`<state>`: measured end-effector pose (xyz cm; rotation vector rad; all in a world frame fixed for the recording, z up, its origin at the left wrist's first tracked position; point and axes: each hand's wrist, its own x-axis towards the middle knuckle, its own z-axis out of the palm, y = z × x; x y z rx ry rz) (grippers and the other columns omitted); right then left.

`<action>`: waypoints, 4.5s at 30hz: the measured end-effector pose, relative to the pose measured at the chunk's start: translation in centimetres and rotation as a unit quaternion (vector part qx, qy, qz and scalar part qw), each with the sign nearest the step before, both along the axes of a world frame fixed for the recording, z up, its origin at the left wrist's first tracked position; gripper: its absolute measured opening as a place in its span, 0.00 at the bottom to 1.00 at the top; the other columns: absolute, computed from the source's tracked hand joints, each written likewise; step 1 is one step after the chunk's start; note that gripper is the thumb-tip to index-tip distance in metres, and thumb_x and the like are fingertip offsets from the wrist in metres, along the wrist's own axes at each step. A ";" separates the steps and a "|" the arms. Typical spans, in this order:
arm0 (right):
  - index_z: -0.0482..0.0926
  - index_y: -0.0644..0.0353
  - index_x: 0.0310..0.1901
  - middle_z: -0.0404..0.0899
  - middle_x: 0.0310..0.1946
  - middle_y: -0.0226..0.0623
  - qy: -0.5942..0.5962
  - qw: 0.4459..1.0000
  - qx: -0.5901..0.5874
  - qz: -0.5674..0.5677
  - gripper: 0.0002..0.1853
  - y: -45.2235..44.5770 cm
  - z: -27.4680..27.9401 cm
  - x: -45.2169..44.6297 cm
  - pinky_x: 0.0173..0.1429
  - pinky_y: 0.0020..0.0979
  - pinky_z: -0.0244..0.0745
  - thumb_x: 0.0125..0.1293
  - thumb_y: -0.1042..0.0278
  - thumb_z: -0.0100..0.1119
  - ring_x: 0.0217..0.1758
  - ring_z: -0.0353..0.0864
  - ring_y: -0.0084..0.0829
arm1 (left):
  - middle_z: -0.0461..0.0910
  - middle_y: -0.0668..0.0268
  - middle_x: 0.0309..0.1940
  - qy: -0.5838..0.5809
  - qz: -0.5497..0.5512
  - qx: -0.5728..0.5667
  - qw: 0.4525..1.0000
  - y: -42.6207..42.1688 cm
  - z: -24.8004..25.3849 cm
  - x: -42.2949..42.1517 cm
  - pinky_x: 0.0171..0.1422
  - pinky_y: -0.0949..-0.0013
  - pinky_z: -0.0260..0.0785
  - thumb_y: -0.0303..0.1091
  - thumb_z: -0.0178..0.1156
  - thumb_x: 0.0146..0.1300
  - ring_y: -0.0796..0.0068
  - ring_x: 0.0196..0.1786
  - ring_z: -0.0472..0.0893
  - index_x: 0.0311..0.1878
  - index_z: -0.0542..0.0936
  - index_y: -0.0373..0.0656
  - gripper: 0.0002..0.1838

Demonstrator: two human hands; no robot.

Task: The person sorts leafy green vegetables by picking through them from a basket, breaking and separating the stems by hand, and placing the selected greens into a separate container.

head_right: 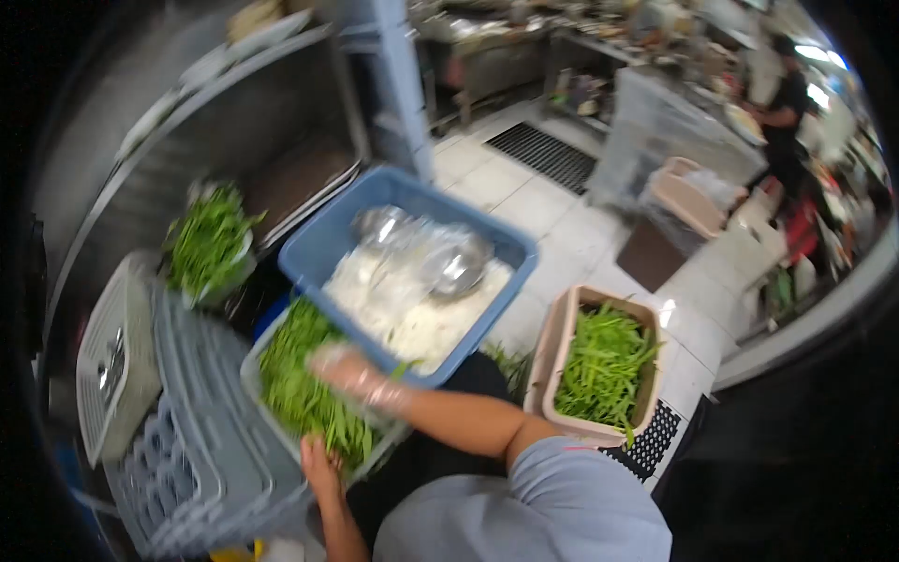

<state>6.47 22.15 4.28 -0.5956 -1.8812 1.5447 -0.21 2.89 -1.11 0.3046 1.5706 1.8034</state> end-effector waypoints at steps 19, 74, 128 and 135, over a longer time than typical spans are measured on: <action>0.74 0.61 0.43 0.77 0.32 0.34 0.167 0.900 -0.401 -0.024 0.11 5.2 1.9 4.5 0.48 0.32 0.73 0.65 0.63 0.56 0.39 0.77 0.30 | 0.62 0.72 0.20 -0.256 0.040 0.146 0.955 -2.0 -1.1 -2.9 0.21 0.79 0.53 0.42 0.49 0.71 0.83 0.18 0.60 0.46 0.72 0.42 0.13; 0.74 0.64 0.40 0.67 0.20 0.30 0.075 0.942 -0.313 -0.094 0.12 3.3 1.0 11.7 0.27 0.24 0.62 0.63 0.62 0.57 0.20 0.66 0.23 | 0.75 0.62 0.36 0.703 -0.082 -0.262 0.656 7.9 -4.8 -7.5 0.44 0.59 0.63 0.31 0.63 0.51 0.61 0.42 0.73 0.37 0.76 0.44 0.09; 0.81 0.58 0.39 0.81 0.38 0.46 -0.061 0.951 0.299 0.040 0.19 -0.2 -3.1 0.4 0.44 0.42 0.75 0.56 0.50 0.60 0.41 0.80 0.46 | 0.68 0.77 0.20 0.135 -0.043 -0.100 0.985 3.3 3.1 -1.7 0.22 0.81 0.53 0.33 0.57 0.64 0.88 0.20 0.63 0.36 0.79 0.41 0.07; 0.81 0.56 0.37 0.80 0.34 0.42 -0.087 0.980 0.173 0.039 0.10 0.7 0.8 1.6 0.47 0.40 0.73 0.61 0.61 0.55 0.41 0.79 0.42 | 0.73 0.71 0.27 0.181 0.089 -0.034 0.979 1.5 4.6 -4.8 0.31 0.80 0.62 0.31 0.55 0.64 0.85 0.28 0.70 0.40 0.78 0.36 0.08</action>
